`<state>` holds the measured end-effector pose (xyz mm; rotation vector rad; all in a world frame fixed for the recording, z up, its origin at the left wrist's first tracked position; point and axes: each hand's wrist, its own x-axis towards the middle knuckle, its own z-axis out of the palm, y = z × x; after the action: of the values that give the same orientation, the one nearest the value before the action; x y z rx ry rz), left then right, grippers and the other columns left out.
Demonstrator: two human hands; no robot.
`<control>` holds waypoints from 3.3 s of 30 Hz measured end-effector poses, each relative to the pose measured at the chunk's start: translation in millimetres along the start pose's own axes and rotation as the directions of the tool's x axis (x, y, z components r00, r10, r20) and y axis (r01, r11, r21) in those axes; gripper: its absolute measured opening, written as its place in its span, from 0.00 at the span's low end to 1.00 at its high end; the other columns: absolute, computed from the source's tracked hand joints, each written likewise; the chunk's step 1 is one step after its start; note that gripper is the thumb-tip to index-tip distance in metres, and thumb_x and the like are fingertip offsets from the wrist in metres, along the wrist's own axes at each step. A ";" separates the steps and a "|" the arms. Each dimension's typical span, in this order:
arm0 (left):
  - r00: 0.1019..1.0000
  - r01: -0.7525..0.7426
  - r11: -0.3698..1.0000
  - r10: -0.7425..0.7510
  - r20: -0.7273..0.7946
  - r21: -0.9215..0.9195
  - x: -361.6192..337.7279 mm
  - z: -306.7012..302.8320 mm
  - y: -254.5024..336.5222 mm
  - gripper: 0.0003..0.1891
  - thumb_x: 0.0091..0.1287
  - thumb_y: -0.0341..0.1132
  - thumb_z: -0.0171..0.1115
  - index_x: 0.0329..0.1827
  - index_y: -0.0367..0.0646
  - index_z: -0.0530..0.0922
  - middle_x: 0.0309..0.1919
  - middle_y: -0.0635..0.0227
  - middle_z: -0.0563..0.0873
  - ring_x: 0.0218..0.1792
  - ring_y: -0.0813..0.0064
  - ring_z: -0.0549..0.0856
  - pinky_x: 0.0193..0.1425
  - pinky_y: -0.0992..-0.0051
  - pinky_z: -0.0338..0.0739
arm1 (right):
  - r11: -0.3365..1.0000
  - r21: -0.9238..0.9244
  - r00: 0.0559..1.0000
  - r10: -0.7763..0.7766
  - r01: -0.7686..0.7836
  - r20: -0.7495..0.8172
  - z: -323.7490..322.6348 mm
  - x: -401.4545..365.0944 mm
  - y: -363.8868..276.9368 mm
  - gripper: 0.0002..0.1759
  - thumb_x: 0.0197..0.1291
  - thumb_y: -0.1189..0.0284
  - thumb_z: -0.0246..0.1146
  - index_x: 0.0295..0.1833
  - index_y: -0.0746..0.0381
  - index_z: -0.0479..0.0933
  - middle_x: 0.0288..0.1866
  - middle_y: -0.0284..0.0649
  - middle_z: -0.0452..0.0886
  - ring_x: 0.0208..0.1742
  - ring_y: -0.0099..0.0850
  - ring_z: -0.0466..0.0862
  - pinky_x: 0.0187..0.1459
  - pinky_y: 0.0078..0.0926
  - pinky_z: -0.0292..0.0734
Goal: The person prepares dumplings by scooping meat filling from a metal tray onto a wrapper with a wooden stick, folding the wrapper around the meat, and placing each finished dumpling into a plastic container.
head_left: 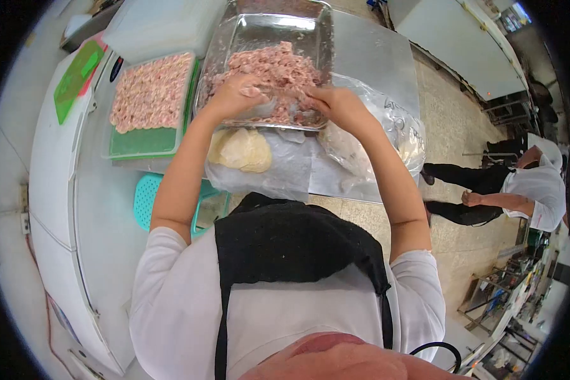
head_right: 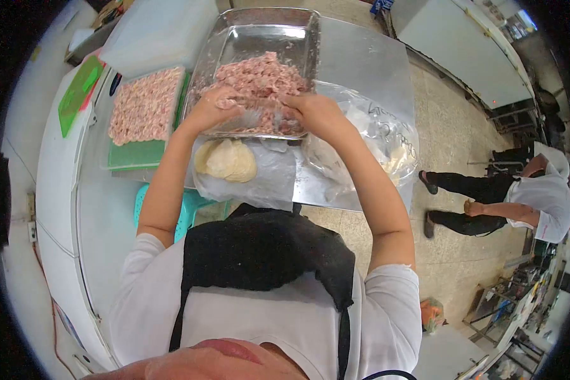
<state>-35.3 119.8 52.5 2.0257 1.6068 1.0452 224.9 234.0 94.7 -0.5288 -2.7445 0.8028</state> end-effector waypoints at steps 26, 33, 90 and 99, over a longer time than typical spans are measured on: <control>0.910 0.401 0.915 -0.402 -0.097 -0.038 13.3 -21.0 63.3 0.24 0.55 0.46 0.72 0.50 0.40 0.80 0.48 0.59 0.85 0.52 0.65 0.82 0.58 0.68 0.73 | 0.998 -0.053 0.985 0.025 -0.034 -0.170 -25.6 -11.7 -21.7 0.14 0.64 0.64 0.58 0.48 0.60 0.80 0.39 0.49 0.83 0.41 0.50 0.82 0.42 0.43 0.77; 0.832 0.503 0.846 -0.529 -0.165 -0.176 12.4 -28.0 -1.5 0.26 0.57 0.45 0.71 0.55 0.41 0.78 0.50 0.60 0.84 0.49 0.72 0.81 0.54 0.72 0.75 | 0.988 -0.095 0.855 0.053 -0.119 -0.516 18.2 5.0 -77.8 0.15 0.64 0.68 0.55 0.53 0.59 0.75 0.43 0.48 0.80 0.43 0.49 0.82 0.40 0.44 0.78; 0.958 0.209 0.910 -0.263 -0.110 -0.358 9.5 -28.4 74.8 0.35 0.53 0.36 0.73 0.65 0.41 0.70 0.41 0.66 0.83 0.42 0.76 0.81 0.51 0.75 0.75 | 0.970 0.054 0.950 0.243 -0.237 -0.194 -29.0 2.5 2.0 0.15 0.64 0.63 0.58 0.42 0.64 0.80 0.38 0.51 0.83 0.40 0.50 0.81 0.41 0.41 0.76; 0.964 0.258 0.966 -0.259 -0.059 -0.018 3.7 -18.1 45.7 0.23 0.48 0.40 0.77 0.44 0.39 0.82 0.38 0.62 0.85 0.43 0.75 0.82 0.51 0.72 0.75 | 0.976 -0.200 0.979 -0.118 0.084 -0.167 -42.3 -2.7 -48.4 0.13 0.63 0.63 0.60 0.46 0.59 0.81 0.36 0.44 0.82 0.37 0.46 0.82 0.36 0.39 0.77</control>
<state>-17.0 106.8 96.3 1.7327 1.8338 1.0220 227.4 214.9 156.1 -0.4674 -2.6713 0.4451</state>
